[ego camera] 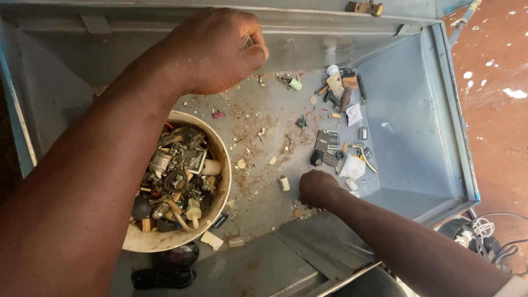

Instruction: Sorting through a collection of small electronic parts and hardware in a large bin and transferring them into a bucket.

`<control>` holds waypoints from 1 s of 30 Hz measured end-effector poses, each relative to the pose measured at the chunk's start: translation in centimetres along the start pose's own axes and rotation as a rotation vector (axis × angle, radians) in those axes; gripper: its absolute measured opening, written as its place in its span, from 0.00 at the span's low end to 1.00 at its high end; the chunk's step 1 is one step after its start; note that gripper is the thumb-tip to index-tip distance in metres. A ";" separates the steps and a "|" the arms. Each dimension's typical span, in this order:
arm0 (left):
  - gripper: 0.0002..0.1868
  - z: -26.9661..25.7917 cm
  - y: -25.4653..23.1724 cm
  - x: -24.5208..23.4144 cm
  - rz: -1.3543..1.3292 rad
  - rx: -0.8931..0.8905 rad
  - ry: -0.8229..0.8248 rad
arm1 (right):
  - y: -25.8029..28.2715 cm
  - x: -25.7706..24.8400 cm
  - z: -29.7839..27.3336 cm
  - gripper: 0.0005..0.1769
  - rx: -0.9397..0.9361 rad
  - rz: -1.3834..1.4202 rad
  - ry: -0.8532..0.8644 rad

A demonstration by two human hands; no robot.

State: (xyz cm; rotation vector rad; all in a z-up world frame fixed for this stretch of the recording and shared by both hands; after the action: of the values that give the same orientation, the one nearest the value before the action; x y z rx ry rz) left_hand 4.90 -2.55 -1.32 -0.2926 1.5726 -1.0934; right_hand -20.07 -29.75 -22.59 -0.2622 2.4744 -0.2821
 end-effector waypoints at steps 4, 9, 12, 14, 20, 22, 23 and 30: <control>0.14 0.0 -0.2 -0.1 0.007 -0.001 0.010 | 0.7 -0.3 -0.7 0.14 0.000 -0.018 0.068; 0.15 0.0 0.2 0.1 0.005 -0.033 0.018 | 0.1 -6.8 -3.1 0.23 0.079 0.167 0.008; 0.17 0.4 0.2 -0.4 0.020 0.081 -0.054 | 2.5 -15.3 -7.7 0.16 0.142 0.654 -0.074; 0.16 0.2 0.1 0.1 0.013 0.030 -0.034 | 5.1 -18.7 -11.2 0.13 -0.032 0.869 -0.104; 0.16 0.6 0.6 0.3 0.005 0.089 -0.049 | 10.2 -22.9 -13.9 0.23 -0.374 1.086 -0.015; 0.15 0.4 0.6 0.2 0.013 0.056 -0.044 | 7.1 -21.3 -11.6 0.17 -0.252 1.014 -0.106; 0.15 0.6 0.5 0.3 0.021 0.042 -0.037 | 4.9 -20.5 -10.4 0.13 -0.121 0.945 -0.212; 0.16 -0.2 -0.5 -0.3 0.037 -0.033 0.008 | 0.9 -7.8 -4.8 0.23 0.010 0.430 0.188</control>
State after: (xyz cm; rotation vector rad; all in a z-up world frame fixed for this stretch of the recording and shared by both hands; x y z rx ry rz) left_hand 4.65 -2.49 -0.80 -0.2801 1.5989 -1.0417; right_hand -16.95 -26.22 -14.68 0.3134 2.6330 -0.1403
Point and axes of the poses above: each hand's wrist, its own z-axis towards the middle knuckle, its own x-axis out of the palm, y = z × x, the point moved 5 cm from there along z, towards the middle knuckle, and after that the axes turned 13 degrees about -y, right-handed, at the moved point
